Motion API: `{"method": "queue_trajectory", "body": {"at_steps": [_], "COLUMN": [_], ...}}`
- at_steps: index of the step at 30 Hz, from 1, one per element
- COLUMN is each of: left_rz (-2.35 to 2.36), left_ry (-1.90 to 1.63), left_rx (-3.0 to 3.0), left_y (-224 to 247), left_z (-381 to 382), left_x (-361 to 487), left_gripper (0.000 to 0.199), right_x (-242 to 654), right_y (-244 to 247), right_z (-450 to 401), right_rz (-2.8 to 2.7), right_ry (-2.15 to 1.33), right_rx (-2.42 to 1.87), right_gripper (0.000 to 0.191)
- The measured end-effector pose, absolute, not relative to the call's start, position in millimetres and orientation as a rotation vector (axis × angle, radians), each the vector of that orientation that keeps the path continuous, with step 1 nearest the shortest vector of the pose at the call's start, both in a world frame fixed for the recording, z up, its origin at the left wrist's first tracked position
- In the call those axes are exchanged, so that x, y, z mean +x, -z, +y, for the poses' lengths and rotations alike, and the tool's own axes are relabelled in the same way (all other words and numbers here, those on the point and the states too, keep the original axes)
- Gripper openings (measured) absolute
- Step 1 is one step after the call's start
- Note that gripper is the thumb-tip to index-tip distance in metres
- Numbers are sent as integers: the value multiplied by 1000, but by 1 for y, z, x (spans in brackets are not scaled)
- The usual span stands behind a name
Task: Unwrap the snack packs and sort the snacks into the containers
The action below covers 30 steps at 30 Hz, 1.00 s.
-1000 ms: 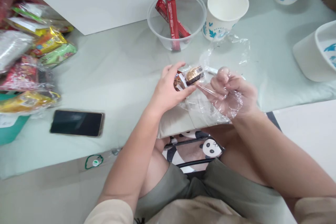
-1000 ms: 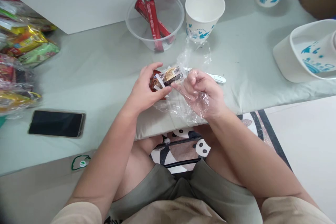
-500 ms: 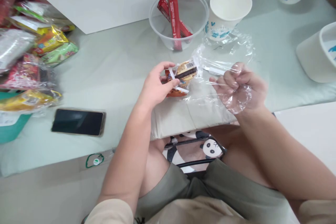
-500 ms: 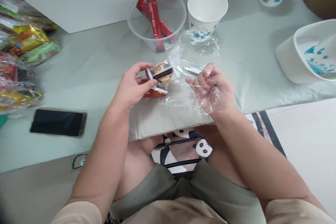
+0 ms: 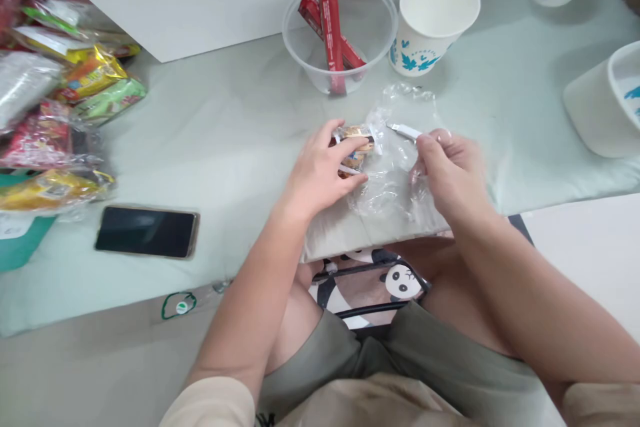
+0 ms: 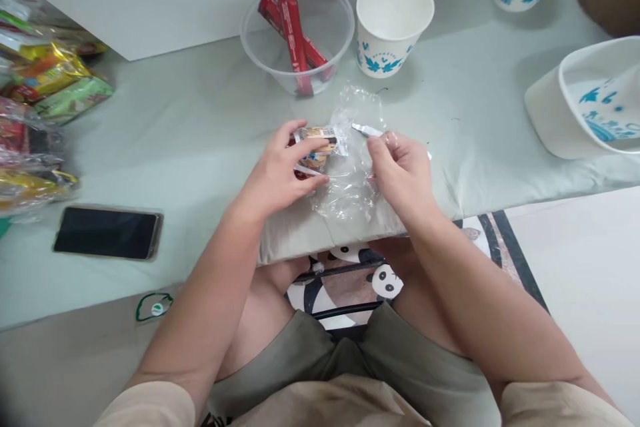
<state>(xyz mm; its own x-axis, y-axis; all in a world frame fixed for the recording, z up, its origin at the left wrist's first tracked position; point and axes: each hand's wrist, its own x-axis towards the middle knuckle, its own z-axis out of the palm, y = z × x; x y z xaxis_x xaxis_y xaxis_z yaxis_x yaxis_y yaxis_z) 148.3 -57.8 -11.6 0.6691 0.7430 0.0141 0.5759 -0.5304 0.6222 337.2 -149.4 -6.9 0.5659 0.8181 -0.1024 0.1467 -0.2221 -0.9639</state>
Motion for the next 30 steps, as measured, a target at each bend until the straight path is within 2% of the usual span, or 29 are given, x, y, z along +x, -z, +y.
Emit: {"method": "queue_trajectory", "body": {"at_steps": [2,5,10,15,19,24,30], "left_rz": [1044,1055,1028,992,913,803,821], "left_ry": [-335,-329,-226,-303,-430,-604,-774], "left_rx": [2275,2310,2414,2239,2129,2055,1995], "left_y": [11,10,10,11,13,20,30], "left_z": [-58,-59,-57,-47,-39,-31,-26], "left_x": [147,143,141,137,128,119,116], "left_gripper": [51,53,74,56,50,51,63], "right_x": [344,355,366,371,372,369,367], "right_y": [6,5,4,7,7,4,5], "right_z": [-150,-150,-152,-152,-152,-157,-163], "right_rz": [-816,-688,-605,-596,-561,-622,-698], "right_ry": [-651,-590,-552,-553,-627,-672,-670], "right_rx": [-1761,-1768,-1794,-1821,-1825,-1876,-1781], "right_gripper": [39,36,39,37,36,36,36]}}
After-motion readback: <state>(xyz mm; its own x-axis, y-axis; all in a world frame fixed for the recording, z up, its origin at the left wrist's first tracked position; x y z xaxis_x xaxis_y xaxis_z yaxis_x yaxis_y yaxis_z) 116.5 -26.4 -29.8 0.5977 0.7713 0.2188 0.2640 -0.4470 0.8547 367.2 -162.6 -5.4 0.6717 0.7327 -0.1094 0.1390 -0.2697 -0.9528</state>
